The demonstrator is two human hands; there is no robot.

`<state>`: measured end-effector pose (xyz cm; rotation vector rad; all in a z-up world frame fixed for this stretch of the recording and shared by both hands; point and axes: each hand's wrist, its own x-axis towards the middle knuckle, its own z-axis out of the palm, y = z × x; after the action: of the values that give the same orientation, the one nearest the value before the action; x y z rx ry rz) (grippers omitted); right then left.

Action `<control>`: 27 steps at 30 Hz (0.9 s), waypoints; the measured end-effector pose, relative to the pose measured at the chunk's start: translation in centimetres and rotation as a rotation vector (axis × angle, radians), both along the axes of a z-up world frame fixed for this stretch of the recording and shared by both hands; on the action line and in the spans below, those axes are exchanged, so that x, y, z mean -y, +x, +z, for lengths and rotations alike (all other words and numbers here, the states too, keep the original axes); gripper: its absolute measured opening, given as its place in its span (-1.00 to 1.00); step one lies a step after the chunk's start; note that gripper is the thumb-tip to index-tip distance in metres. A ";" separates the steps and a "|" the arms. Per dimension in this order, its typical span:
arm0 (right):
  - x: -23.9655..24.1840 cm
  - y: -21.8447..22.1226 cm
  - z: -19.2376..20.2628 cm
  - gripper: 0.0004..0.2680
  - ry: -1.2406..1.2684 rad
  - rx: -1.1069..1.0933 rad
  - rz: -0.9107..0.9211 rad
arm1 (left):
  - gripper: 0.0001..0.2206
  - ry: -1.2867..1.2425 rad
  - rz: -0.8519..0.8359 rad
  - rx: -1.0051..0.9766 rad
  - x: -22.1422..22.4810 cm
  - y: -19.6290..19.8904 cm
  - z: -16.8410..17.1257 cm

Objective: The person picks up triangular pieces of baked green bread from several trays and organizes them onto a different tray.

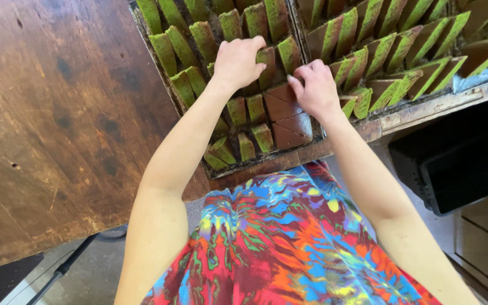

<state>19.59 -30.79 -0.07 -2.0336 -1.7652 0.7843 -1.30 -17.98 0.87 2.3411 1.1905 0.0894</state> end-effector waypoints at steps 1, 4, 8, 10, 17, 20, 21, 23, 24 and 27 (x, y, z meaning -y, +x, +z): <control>0.5 -0.1 -0.1 -0.85 0.097 0.108 0.141 | -0.65 0.007 0.000 0.023 0.2 -0.1 -0.1; 1.0 0.0 0.8 -0.79 0.269 0.187 0.241 | -0.64 0.038 -0.026 -0.036 0.2 -0.1 -0.2; 0.9 0.9 3.1 -0.71 -0.109 0.048 0.248 | -0.67 0.030 -0.005 -0.053 0.2 0.2 0.4; 2.2 0.8 4.1 -0.72 0.076 -0.034 0.173 | -0.67 0.033 0.012 -0.053 0.3 0.3 0.5; 7.7 1.6 4.4 -0.77 0.075 -0.504 -0.341 | -0.57 0.132 -0.015 0.055 1.0 0.6 2.4; 10.0 1.3 3.7 -0.83 0.065 -0.862 -0.526 | -0.72 0.325 -0.045 0.306 2.6 1.3 4.0; 10.8 1.0 3.6 -0.84 0.004 -1.165 -0.634 | -0.78 0.193 -0.144 0.252 3.3 1.8 4.3; 12.2 0.6 3.3 -0.86 -0.052 -1.471 -0.738 | -0.83 0.066 -0.248 0.196 4.2 3.3 4.2; 12.9 0.2 3.0 -0.86 -0.128 -1.504 -0.730 | -0.82 -0.005 -0.319 0.083 4.9 4.1 3.9; 14.4 0.1 1.3 -0.81 -0.284 -1.455 -0.632 | -0.68 -0.131 -0.422 -0.124 5.5 5.8 2.2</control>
<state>19.67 -45.24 1.25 -1.2352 -0.2012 1.6582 4.50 -23.47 3.04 2.4529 0.7071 -0.2748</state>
